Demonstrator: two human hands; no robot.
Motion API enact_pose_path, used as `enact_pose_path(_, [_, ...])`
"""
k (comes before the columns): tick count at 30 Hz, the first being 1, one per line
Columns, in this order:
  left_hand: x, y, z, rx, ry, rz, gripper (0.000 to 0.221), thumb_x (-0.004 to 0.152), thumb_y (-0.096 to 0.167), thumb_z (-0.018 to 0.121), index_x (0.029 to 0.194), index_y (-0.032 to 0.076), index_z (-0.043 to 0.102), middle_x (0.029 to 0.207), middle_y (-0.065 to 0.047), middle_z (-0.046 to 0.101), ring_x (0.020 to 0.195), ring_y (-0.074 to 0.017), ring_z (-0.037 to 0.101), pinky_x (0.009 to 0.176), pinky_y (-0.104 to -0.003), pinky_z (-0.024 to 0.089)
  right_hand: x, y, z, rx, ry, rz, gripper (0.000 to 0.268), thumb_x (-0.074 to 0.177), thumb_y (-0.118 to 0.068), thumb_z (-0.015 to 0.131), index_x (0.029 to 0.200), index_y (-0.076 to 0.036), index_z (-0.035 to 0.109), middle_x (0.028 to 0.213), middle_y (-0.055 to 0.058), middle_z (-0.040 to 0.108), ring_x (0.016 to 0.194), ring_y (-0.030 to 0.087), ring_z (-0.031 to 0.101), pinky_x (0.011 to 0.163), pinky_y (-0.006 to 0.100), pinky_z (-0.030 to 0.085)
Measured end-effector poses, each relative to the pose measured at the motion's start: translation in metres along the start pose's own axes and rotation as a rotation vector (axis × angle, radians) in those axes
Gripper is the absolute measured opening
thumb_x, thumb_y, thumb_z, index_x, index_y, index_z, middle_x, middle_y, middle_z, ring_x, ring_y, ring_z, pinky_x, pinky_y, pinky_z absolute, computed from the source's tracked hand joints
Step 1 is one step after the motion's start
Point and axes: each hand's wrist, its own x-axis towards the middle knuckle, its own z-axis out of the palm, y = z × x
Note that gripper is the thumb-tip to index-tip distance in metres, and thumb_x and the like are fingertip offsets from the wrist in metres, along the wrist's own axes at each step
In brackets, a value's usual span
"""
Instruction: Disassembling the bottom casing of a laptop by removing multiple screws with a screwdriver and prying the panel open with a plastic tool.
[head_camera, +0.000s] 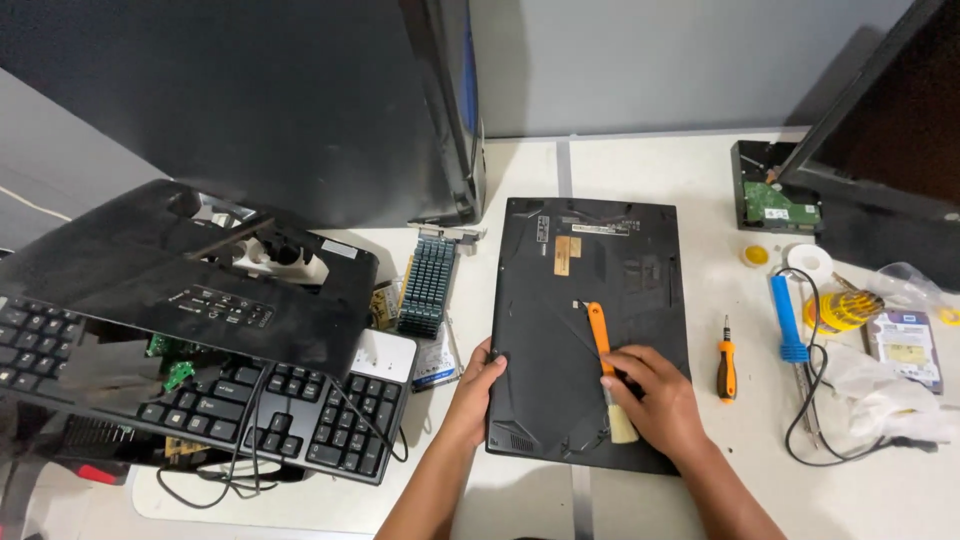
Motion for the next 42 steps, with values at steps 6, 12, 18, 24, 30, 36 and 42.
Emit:
enact_pose_path(6, [-0.003,0.002,0.002,0.002,-0.001,-0.011,0.058,0.092,0.020,0.062,0.149,0.018,0.051,0.129,-0.016,0.068,0.109,-0.0286,0.066,0.089,-0.042,0.057,0.001,-0.001,-0.001,0.015,-0.016,0.026,0.027,0.094,-0.022,0.072,0.119,-0.012,0.074,0.115,0.004,0.070,0.093,0.017,0.072,0.080,0.029,0.059])
enact_pose_path(12, [0.000,-0.001,-0.001,0.003,-0.016,-0.001,0.059,0.092,0.020,0.060,0.150,0.018,0.049,0.131,-0.016,0.067,0.110,-0.0279,0.066,0.089,-0.041,0.056,0.000,0.000,-0.002,0.020,-0.027,0.034,0.027,0.094,-0.024,0.072,0.119,-0.013,0.075,0.117,0.004,0.069,0.077,0.015,0.070,0.072,0.029,0.058])
enact_pose_path(18, [0.002,-0.002,-0.002,0.010,0.001,-0.013,0.059,0.092,0.021,0.062,0.149,0.018,0.050,0.129,-0.015,0.067,0.107,-0.0274,0.067,0.088,-0.041,0.057,-0.001,0.004,-0.001,0.016,-0.039,0.077,0.027,0.094,-0.026,0.072,0.119,-0.016,0.075,0.118,0.003,0.069,0.076,0.013,0.068,0.069,0.027,0.056])
enact_pose_path(24, [0.017,-0.030,-0.024,-0.045,-0.141,0.201,0.047,0.102,0.014,0.057,0.147,0.007,0.045,0.131,-0.020,0.059,0.107,-0.0311,0.068,0.083,-0.040,0.061,0.005,-0.007,-0.001,0.022,0.031,0.115,0.022,0.085,-0.018,0.082,0.107,-0.015,0.080,0.104,0.007,0.077,0.082,0.032,0.077,0.068,0.039,0.064])
enact_pose_path(30, [0.016,-0.027,-0.020,-0.042,-0.168,0.211,0.047,0.102,0.015,0.056,0.147,0.007,0.044,0.132,-0.018,0.057,0.106,-0.0288,0.068,0.082,-0.038,0.062,0.006,-0.007,-0.002,0.048,0.041,0.095,0.022,0.085,-0.015,0.082,0.107,-0.015,0.080,0.104,0.008,0.076,0.077,0.032,0.076,0.065,0.040,0.064])
enact_pose_path(36, [0.019,-0.028,-0.022,-0.041,-0.180,0.222,0.047,0.102,0.015,0.057,0.147,0.008,0.046,0.131,-0.016,0.059,0.104,-0.0262,0.069,0.080,-0.036,0.062,0.008,-0.009,-0.002,0.043,0.053,0.082,0.022,0.085,-0.015,0.082,0.107,-0.014,0.080,0.103,0.008,0.076,0.076,0.031,0.076,0.064,0.040,0.064])
enact_pose_path(42, [0.017,-0.027,-0.021,-0.047,-0.181,0.220,0.048,0.101,0.016,0.058,0.147,0.008,0.045,0.131,-0.016,0.058,0.105,-0.0271,0.068,0.082,-0.037,0.062,0.008,-0.009,-0.003,0.045,0.032,0.092,0.022,0.086,-0.015,0.081,0.107,-0.014,0.080,0.103,0.008,0.076,0.074,0.030,0.076,0.062,0.039,0.064])
